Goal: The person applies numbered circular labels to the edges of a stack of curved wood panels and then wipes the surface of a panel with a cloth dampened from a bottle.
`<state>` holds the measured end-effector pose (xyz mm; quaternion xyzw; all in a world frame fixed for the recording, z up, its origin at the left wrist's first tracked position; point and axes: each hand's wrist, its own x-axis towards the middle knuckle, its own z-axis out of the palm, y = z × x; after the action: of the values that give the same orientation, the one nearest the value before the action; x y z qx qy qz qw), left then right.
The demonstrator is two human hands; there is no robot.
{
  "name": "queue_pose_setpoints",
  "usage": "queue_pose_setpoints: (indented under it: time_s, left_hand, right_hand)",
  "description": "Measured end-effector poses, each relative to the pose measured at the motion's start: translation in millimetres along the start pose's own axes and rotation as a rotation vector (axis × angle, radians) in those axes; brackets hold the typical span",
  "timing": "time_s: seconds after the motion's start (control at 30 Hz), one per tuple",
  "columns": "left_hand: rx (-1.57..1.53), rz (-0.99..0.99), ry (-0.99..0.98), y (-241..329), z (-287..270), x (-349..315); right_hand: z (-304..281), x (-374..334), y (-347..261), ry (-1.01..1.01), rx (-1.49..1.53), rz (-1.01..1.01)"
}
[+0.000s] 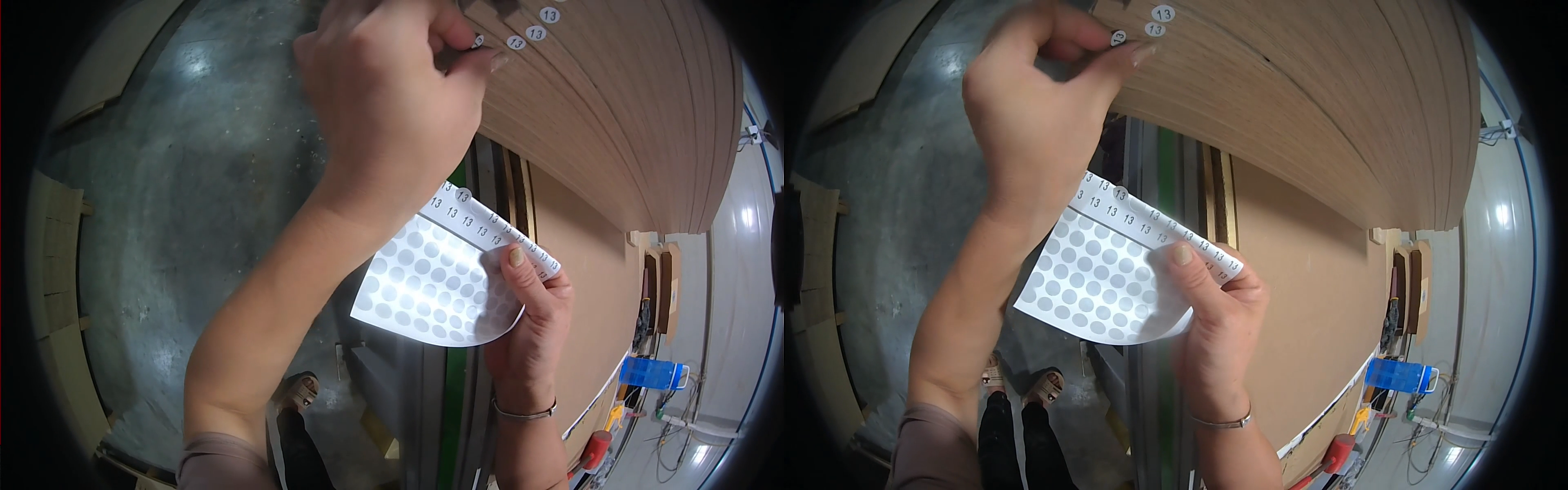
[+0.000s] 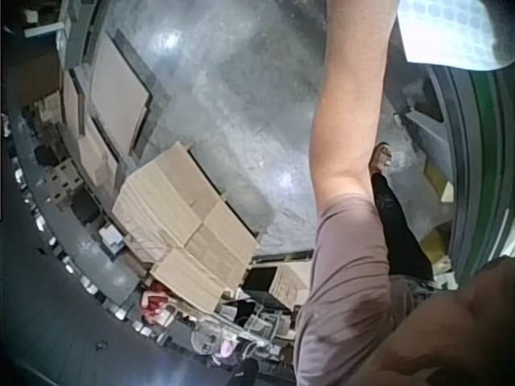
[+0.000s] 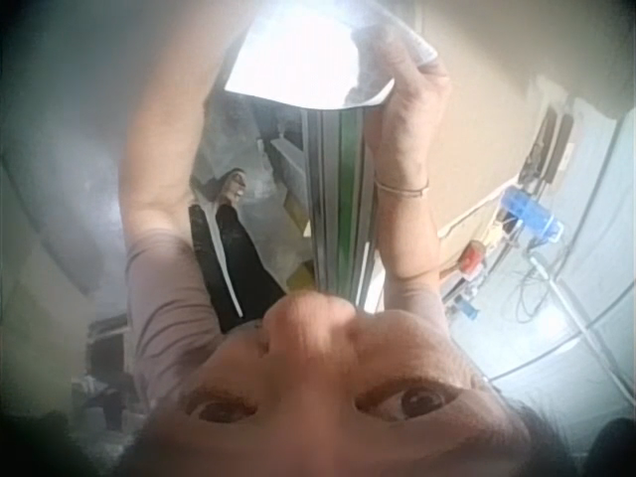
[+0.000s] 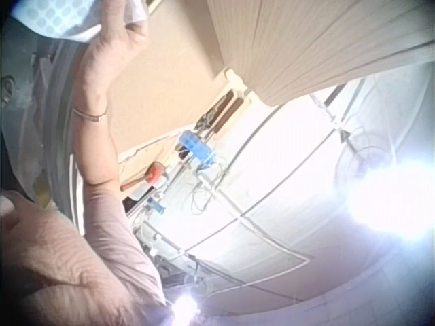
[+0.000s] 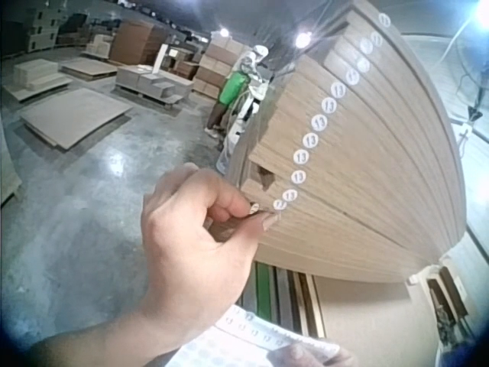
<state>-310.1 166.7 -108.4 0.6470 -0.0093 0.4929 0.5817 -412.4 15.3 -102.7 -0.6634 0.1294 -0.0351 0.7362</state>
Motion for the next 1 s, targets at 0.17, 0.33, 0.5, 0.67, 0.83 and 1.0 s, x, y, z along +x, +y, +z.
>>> queue_pose_setpoints:
  time_s: [0.17, 0.33, 0.5, 0.67, 0.83, 1.0]
  left_hand:
    - [0.097, 0.144, -0.05, -9.9, -5.5, -10.0]
    - [0.073, 0.324, 0.051, -14.9, 6.0, -2.4]
    - [0.111, 0.434, 0.109, -17.4, 11.1, -0.1]
    - [0.238, 0.468, 0.136, -11.9, 13.2, 3.0]
    - [0.275, 0.435, 0.124, -8.7, 12.7, 2.8]
    - [0.308, 0.371, 0.122, -12.9, 4.0, 6.4]
  right_hand:
    - [-2.7, 0.1, 2.6, -0.035, -0.037, -0.008]
    - [-1.3, -0.2, 1.8, -0.027, -0.038, -0.027]
    - [-2.3, 1.8, 2.2, 0.005, -0.006, -0.021]
    - [-3.2, 1.6, 1.7, 0.008, 0.019, 0.007]
    - [-3.5, 1.5, 0.3, 0.009, 0.036, 0.013]
    - [-0.2, 0.5, 0.3, 0.006, 0.065, 0.01]
